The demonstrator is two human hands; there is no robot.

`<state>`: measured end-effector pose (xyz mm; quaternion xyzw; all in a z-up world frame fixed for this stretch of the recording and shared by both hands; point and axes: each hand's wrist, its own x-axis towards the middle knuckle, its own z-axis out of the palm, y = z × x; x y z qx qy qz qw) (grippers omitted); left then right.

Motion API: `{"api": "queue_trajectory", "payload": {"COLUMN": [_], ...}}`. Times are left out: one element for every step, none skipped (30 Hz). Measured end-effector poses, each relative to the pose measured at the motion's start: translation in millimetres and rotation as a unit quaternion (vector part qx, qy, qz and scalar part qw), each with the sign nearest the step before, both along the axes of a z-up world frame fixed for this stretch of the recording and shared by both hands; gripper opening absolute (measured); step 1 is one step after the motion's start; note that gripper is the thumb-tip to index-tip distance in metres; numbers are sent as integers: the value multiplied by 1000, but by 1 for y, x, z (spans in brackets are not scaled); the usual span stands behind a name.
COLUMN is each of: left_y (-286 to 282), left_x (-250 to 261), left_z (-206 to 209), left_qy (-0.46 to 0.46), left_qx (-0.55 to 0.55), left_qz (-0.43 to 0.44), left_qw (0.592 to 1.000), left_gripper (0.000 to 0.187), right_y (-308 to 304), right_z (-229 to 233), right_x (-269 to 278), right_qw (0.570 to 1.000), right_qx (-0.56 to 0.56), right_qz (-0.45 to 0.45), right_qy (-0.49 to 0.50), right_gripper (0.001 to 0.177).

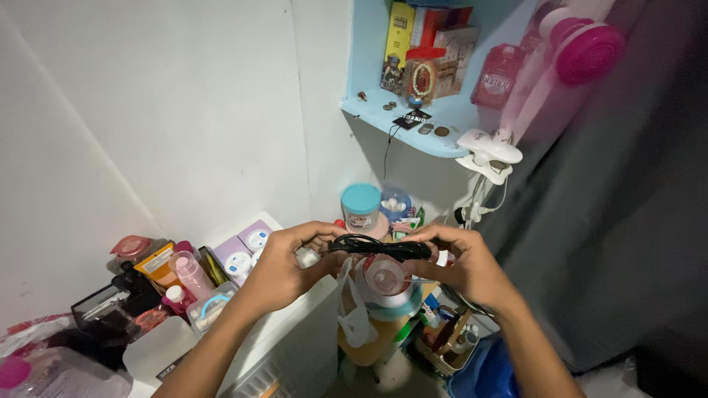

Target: The person repeatedly picks up small items from a black tray and places them on a white cabinet. Items handled include small white jars, a clear plastic box, a white mask, and a black cable. The person moves each item one at a time from the tray to the cabinet.

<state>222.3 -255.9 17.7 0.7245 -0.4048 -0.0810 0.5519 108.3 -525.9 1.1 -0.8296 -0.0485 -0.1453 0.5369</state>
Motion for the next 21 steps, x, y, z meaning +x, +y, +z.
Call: {"api": "queue_trajectory", "payload": {"left_y": [-1, -1, -1, -1, -1, 2, 4, 7, 11, 18, 26, 37, 47, 56, 66, 77, 88, 99, 108, 115, 123], "left_x": [0, 1, 1, 2, 2, 4, 6, 8, 10, 10, 10, 10, 10, 10, 9, 7, 6, 6, 5, 3, 1], "left_z": [0, 1, 1, 0, 0, -1, -1, 0, 0, -1, -2, -4, -6, -8, -9, -8, -7, -7, -8, -7, -6], "left_qy": [-9, -18, -27, -12, 2, 15, 3, -8, -19, -30, -42, -53, -55, -58, -61, -70, -79, -87, -42, 2, 46], "left_qx": [-3, -6, -9, -5, -2, 1, 11, 22, 33, 32, 31, 31, 22, 13, 4, 11, 17, 24, 22, 19, 15], "left_qz": [-2, -2, -3, -2, 0, 3, 7, 14, 21, 47, 73, 101, 110, 122, 133, 146, 159, 171, 179, 184, 189], "left_qw": [1000, 1000, 1000, 1000, 1000, 1000, 1000, 1000, 999, 998, 996, 993, 992, 991, 989, 987, 984, 981, 983, 983, 981], "left_gripper": [32, 32, 32, 32, 31, 31, 32, 32, 33, 33, 33, 33, 31, 30, 29, 29, 29, 29, 28, 28, 27], "right_y": [-1, -2, -2, -2, -2, 0, 3, 5, 7, 12, 17, 23, 29, 36, 43, 51, 60, 69, 77, 85, 93], "right_z": [0, -1, -1, -2, -3, -4, -4, -4, -4, -5, -6, -8, -11, -13, -15, -15, -15, -17, -18, -18, -18], "right_x": [1, 1, 2, 3, 4, 7, 11, 16, 21, 27, 34, 41, 49, 59, 68, 77, 84, 91, 97, 103, 107], "right_qw": [1000, 1000, 1000, 1000, 1000, 1000, 999, 999, 999, 998, 997, 997, 996, 995, 993, 989, 984, 980, 974, 967, 967], "right_qx": [-8, -15, -12, -8, -4, -11, -18, -23, -17, -12, -7, -3, 1, 5, -20, -44, -68, -40, -12, 17, 12], "right_qz": [-3, -5, -1, 4, 9, 14, 19, 28, 39, 52, 66, 76, 86, 98, 120, 141, 162, 191, 220, 246, 249], "right_qy": [2, 3, 1, 0, -2, -13, -24, -35, -34, -32, -31, -14, 4, 20, 4, -13, -30, -43, -55, -67, -60], "right_gripper": [41, 42, 42, 41, 41, 41, 42, 42, 41, 39, 38, 38, 39, 39, 37, 34, 32, 32, 32, 31, 32]}}
